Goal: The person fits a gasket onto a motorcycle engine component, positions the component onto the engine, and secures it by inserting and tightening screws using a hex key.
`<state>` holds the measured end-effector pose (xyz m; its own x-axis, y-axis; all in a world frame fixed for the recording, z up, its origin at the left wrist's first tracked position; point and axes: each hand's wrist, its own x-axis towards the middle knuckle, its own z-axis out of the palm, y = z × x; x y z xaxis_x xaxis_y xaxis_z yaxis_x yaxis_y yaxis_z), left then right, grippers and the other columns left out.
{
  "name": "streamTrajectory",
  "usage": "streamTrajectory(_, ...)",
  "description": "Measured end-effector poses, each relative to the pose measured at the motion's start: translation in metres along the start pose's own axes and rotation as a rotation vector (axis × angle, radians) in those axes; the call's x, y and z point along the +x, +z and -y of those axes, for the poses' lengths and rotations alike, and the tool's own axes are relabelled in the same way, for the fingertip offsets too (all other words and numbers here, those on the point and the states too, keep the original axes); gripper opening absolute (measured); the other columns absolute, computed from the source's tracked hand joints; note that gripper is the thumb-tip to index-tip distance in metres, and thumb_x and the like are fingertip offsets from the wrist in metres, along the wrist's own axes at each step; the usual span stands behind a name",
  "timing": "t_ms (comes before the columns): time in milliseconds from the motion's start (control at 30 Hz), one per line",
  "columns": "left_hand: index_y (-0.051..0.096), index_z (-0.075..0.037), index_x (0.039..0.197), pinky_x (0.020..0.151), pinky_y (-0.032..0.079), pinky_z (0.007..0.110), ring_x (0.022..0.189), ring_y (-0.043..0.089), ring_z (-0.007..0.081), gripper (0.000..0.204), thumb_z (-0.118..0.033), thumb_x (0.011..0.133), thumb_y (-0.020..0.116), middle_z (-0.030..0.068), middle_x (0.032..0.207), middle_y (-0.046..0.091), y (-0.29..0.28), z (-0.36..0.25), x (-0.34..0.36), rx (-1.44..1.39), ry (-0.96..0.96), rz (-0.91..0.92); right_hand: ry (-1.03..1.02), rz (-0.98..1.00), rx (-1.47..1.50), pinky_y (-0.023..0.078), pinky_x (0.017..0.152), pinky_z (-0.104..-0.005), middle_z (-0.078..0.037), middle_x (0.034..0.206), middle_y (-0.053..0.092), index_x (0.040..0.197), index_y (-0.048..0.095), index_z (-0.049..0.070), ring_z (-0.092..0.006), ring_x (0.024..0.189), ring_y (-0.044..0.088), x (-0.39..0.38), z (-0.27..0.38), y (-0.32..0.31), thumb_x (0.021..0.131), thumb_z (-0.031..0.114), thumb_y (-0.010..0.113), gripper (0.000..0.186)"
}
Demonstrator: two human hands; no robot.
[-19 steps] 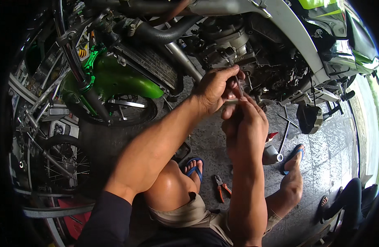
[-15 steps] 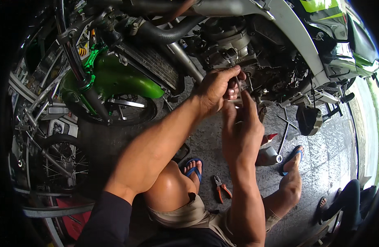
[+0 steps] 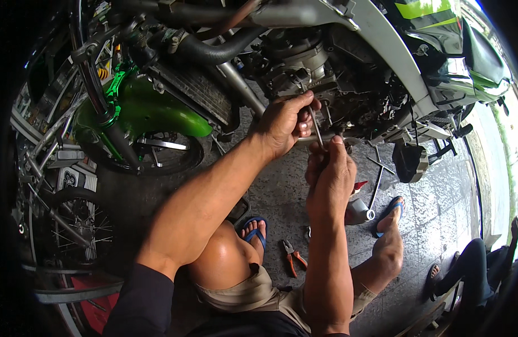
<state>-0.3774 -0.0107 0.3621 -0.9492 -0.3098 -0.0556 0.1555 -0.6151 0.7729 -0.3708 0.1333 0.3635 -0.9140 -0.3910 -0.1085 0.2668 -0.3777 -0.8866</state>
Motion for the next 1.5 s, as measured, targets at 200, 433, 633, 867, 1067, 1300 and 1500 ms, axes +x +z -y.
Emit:
streamTrajectory(200,0.059,-0.004,0.086,0.05,0.034,0.022,0.051,0.039,0.007,0.025,-0.026,0.097,0.055,-0.0026,0.06,0.043,0.003,-0.003,0.0,-0.007,-0.016,-0.011,0.145,-0.029,0.45,0.034,0.041,-0.0214,0.0,0.06,0.051,0.087,0.058,0.007,-0.0076,0.047,0.043,-0.004,-0.012,0.006,0.098,0.034,0.055,0.03)
streamTrajectory(433,0.06,-0.003,0.082,0.048,0.034,0.023,0.049,0.041,0.0075,0.03,-0.026,0.099,0.051,-0.0018,0.058,0.044,0.003,-0.005,-0.007,0.036,-0.021,-0.006,-0.083,0.046,-0.12,0.033,0.042,-0.0223,-0.001,0.059,0.051,0.078,0.055,0.006,-0.0071,0.047,0.044,-0.017,0.004,0.005,0.102,0.042,0.048,0.044)
streamTrajectory(633,0.061,-0.002,0.086,0.045,0.037,0.023,0.048,0.045,0.008,0.035,-0.031,0.101,0.049,0.0007,0.059,0.05,-0.013,-0.007,-0.034,0.163,0.116,-0.013,-0.329,0.07,-0.652,0.036,0.049,-0.0237,0.002,0.06,0.051,0.075,0.054,0.003,-0.0072,0.052,0.044,-0.03,0.001,0.005,0.103,0.031,0.049,0.041)
streamTrajectory(867,0.061,-0.003,0.089,0.047,0.038,0.022,0.051,0.046,0.0074,0.037,-0.036,0.101,0.048,0.0027,0.067,0.054,-0.029,-0.014,-0.037,0.184,0.128,-0.115,-0.483,0.069,-0.94,0.042,0.052,-0.0384,-0.018,0.061,0.053,0.083,0.057,-0.001,-0.0305,0.05,0.05,-0.024,-0.009,0.016,0.1,0.023,0.052,0.03)
streamTrajectory(1067,0.061,-0.003,0.089,0.05,0.039,0.022,0.053,0.045,0.0076,0.037,-0.036,0.102,0.048,0.0015,0.068,0.053,-0.029,-0.017,-0.037,0.155,0.079,-0.096,-0.67,0.049,-1.147,0.043,0.052,-0.0419,-0.017,0.06,0.052,0.083,0.056,0.0,-0.032,0.05,0.054,-0.026,-0.009,0.018,0.101,0.025,0.051,0.031)
streamTrajectory(1300,0.062,-0.002,0.091,0.05,0.039,0.022,0.053,0.044,0.0076,0.036,-0.034,0.101,0.049,0.0004,0.068,0.052,-0.029,-0.026,-0.042,0.024,0.011,-0.013,0.438,0.12,0.26,0.041,0.049,-0.0299,-0.003,0.065,0.057,0.079,0.056,0.005,-0.0149,0.055,0.054,-0.024,0.003,0.033,0.103,0.035,0.045,0.039)
streamTrajectory(1500,0.063,-0.002,0.083,0.047,0.036,0.022,0.047,0.044,0.0069,0.032,-0.031,0.095,0.063,-0.0007,0.06,0.05,-0.026,-0.028,-0.046,0.023,-0.016,-0.103,-0.028,0.294,-0.344,0.045,0.06,-0.0265,-0.006,0.084,0.064,0.104,0.062,0.002,-0.0119,0.066,0.055,-0.027,-0.012,0.015,0.105,0.04,0.04,0.044)
